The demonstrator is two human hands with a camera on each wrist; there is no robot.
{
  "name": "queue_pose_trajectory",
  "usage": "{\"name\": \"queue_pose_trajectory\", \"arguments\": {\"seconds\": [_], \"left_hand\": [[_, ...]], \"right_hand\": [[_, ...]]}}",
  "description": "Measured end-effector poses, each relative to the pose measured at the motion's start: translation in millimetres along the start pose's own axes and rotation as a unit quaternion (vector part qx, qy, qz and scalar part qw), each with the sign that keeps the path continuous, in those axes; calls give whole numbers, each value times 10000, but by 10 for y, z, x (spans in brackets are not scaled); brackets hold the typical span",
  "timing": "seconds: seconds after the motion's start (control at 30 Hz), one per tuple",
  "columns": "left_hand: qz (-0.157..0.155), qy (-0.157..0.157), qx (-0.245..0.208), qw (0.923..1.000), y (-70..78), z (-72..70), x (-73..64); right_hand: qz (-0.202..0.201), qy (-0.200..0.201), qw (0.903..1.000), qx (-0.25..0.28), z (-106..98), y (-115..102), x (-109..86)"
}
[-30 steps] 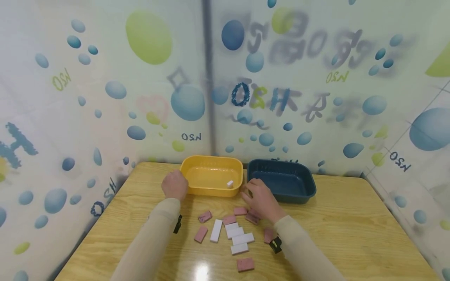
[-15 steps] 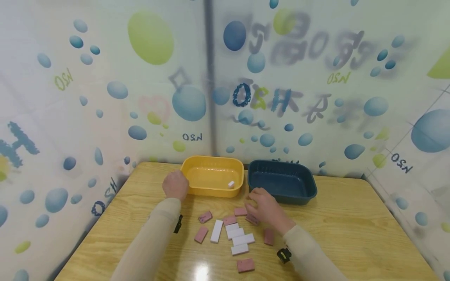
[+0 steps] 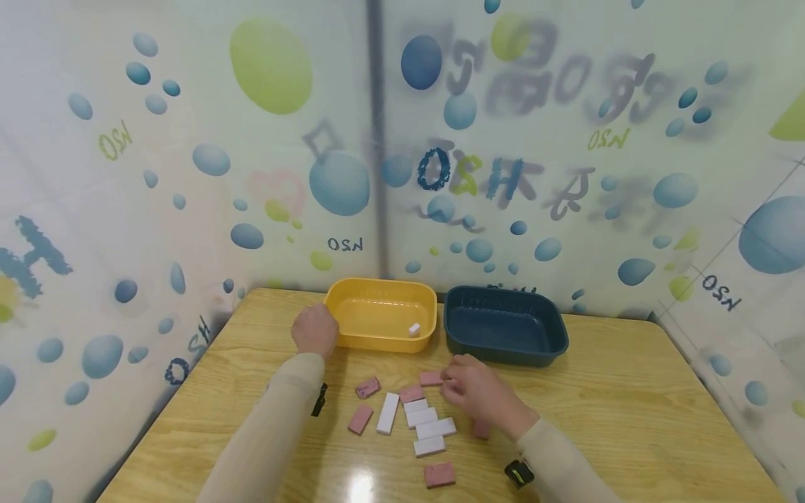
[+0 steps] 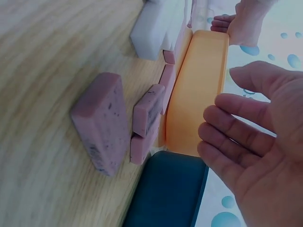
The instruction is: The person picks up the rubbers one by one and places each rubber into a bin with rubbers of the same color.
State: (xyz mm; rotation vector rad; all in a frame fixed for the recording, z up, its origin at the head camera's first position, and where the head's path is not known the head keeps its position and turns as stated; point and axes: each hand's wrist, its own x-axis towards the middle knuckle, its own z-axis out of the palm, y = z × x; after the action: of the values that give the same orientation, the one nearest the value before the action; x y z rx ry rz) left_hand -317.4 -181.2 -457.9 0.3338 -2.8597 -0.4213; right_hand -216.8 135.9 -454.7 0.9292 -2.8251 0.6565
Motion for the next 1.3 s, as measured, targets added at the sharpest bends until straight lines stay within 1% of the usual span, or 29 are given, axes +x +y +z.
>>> {"name": "queue_pose_trajectory", "arguments": {"seconds": [0.17, 0.27, 0.33, 0.47, 0.57, 0.7, 0.87, 1.0, 1.3], "left_hand": [[4, -23, 62, 10000, 10, -7, 2], [-17, -37, 80, 10000, 7, -17, 5], [-45, -49, 95, 9999, 7, -30, -1], [-84, -107, 136, 9998, 0, -48, -11], [-77, -137, 142, 9998, 2, -53, -7], [-38, -107, 94, 9999, 10, -54, 2], [-10, -113, 122, 9999, 12, -44, 12], [6, -117, 161, 9998, 9, -31, 12], [16, -162, 133, 9998, 11, -17, 14]], "right_hand": [[-265, -164, 9994, 177, 5, -2, -68], [-414, -292, 9986, 125, 11, -3, -99], [-418, -494, 9979, 60, 15, -5, -113], [-282, -994, 9946, 7, 23, -5, -141], [-233, -1188, 9926, -53, 30, 0, -166], [-272, -1261, 9915, -176, 30, 0, -200], [-448, -1331, 9898, -235, 34, -6, -238], [-584, -1395, 9877, -397, 52, -16, -270], [-962, -1263, 9836, -862, 78, -9, -291]]}}
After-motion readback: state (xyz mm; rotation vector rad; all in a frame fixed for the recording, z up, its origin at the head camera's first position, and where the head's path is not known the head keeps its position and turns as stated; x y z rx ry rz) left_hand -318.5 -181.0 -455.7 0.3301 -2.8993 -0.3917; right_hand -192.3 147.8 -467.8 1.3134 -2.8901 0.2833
